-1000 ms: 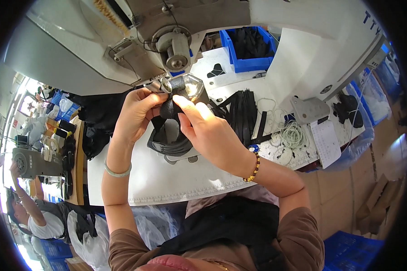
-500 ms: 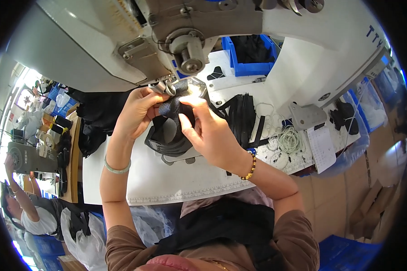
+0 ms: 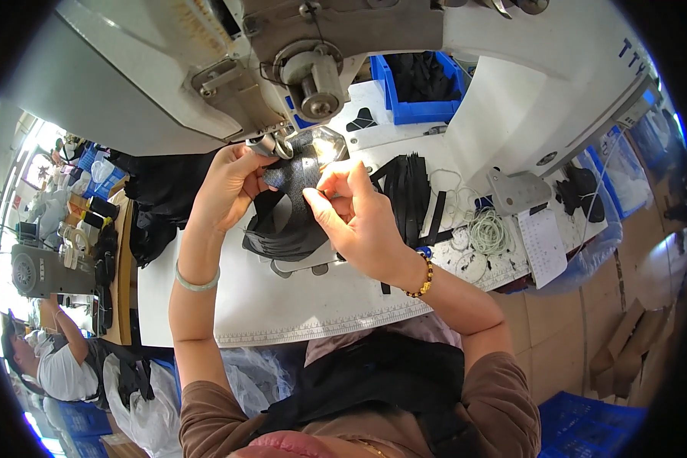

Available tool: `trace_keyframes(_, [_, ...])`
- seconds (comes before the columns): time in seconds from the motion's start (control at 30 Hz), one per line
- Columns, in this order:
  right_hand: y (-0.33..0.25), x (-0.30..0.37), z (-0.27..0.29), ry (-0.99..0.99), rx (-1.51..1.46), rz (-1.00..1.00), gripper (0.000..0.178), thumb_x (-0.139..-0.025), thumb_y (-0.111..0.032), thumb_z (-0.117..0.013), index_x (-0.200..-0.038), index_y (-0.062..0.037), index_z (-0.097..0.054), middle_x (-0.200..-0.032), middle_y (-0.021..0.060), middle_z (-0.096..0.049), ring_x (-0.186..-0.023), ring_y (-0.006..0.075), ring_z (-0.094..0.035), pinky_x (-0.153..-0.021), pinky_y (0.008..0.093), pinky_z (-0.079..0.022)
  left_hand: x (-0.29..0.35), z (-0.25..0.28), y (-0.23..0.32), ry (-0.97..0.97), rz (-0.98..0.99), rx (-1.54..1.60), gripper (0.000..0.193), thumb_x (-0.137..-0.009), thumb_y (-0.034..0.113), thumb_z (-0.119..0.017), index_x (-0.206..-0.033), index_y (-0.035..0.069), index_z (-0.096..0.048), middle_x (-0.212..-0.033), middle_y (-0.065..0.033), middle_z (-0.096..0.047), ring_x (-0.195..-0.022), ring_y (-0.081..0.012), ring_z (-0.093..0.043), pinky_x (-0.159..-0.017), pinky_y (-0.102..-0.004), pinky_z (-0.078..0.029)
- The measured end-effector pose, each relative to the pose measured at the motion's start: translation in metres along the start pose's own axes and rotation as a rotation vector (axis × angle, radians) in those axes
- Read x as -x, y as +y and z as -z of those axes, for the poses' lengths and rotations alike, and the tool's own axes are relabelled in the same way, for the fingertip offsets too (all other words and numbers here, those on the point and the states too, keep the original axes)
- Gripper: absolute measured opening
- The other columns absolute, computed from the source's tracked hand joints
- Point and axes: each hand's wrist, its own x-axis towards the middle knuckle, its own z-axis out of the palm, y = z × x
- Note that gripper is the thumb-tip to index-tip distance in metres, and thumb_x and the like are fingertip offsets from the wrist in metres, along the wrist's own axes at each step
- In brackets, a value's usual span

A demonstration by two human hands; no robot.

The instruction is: Sewing and assembling black shoe components using an industrial sewing machine in a factory setting.

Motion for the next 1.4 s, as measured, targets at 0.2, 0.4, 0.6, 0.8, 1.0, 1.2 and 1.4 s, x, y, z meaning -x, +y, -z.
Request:
trace_keyframes(0.2, [0.001, 0.002, 0.002, -0.018, 0.081, 0.065, 0.024, -0.087, 0.002, -0.055, -0.1, -0.0043, -0.036, -0.081, 0.0024, -0.049, -0.054, 0.0005, -0.047, -0.039, 0.0163, -0.039, 0.007, -0.002, -0.003, -0.004, 0.031, -0.042, 0.009, -0.085, 0.006, -0.06, -0.087, -0.003, -0.063, -0.08, -0.0047, -0.063, -0.069, -0.0086, -0.06, -0.06, -0.0207, -0.051])
trace_keyframes(0.4, [0.0, -0.004, 0.008, 0.153, 0.24, 0.197, 0.025, -0.083, -0.009, -0.064, -0.095, -0.0034, -0.043, -0.071, 0.0003, -0.053, -0.047, 0.002, -0.042, -0.044, 0.018, -0.034, 0.008, -0.004, -0.002, 0.005, 0.014, -0.035, 0.011, -0.086, 0.006, -0.059, -0.088, -0.004, -0.063, -0.081, -0.0062, -0.063, -0.069, -0.0096, -0.06, -0.063, -0.0219, -0.053])
trace_keyframes(0.6, [0.004, -0.006, 0.017, 0.212, 0.298, 0.273, 0.021, -0.082, -0.008, -0.065, -0.09, -0.0052, -0.046, -0.068, -0.0017, -0.049, -0.047, 0.0018, -0.033, -0.043, 0.0175, -0.029, 0.009, -0.003, -0.006, -0.003, -0.02, 0.01, 0.011, -0.087, 0.005, -0.058, -0.087, -0.005, -0.062, -0.08, -0.0065, -0.062, -0.067, -0.0093, -0.059, -0.062, -0.0222, -0.053])
trace_keyframes(0.8, [-0.011, -0.013, 0.005, 0.16, 0.552, 0.655, 0.018, -0.082, -0.005, -0.064, -0.098, -0.0058, -0.056, -0.082, 0.0033, -0.056, -0.05, 0.0101, -0.048, -0.043, 0.0215, -0.039, 0.021, 0.006, -0.004, -0.018, 0.02, -0.087, 0.006, -0.083, 0.006, -0.062, -0.084, 0.001, -0.059, -0.077, -0.0036, -0.061, -0.061, -0.0079, -0.056, -0.054, -0.0214, -0.047])
trace_keyframes(1.0, [-0.05, -0.029, -0.042, -0.498, 0.657, 0.509, 0.028, -0.085, -0.015, -0.06, -0.11, -0.0048, -0.055, -0.094, 0.0097, -0.062, -0.065, 0.0228, -0.062, -0.051, 0.0282, -0.047, 0.105, 0.039, 0.023, -0.21, 0.07, -0.465, 0.017, -0.076, 0.0, -0.066, -0.09, 0.0, -0.057, -0.068, 0.0039, -0.053, -0.058, -0.0006, -0.049, -0.051, -0.0148, -0.039])
trace_keyframes(1.2, [-0.037, -0.039, -0.083, -0.691, 0.344, 0.117, 0.021, -0.086, -0.017, -0.061, -0.094, 0.0019, -0.057, -0.072, 0.0064, -0.06, -0.063, 0.0127, -0.053, -0.061, 0.0262, -0.044, 0.18, 0.032, 0.0, 0.671, -0.643, -0.786, 0.021, -0.077, -0.007, -0.061, -0.097, -0.002, -0.055, -0.079, -0.001, -0.054, -0.068, -0.005, -0.05, -0.059, -0.018, -0.041])
trace_keyframes(1.4, [-0.041, -0.021, -0.095, -0.734, 0.293, 0.014, 0.012, -0.09, -0.013, -0.058, -0.097, -0.0042, -0.056, -0.07, -0.0061, -0.05, -0.054, -0.0007, -0.037, -0.048, 0.0168, -0.029, 0.216, -0.009, -0.069, 0.429, -0.186, 0.121, 0.02, -0.093, 0.016, -0.05, -0.084, -0.002, -0.056, -0.071, -0.0049, -0.055, -0.053, -0.008, -0.047, -0.039, -0.0202, -0.031])
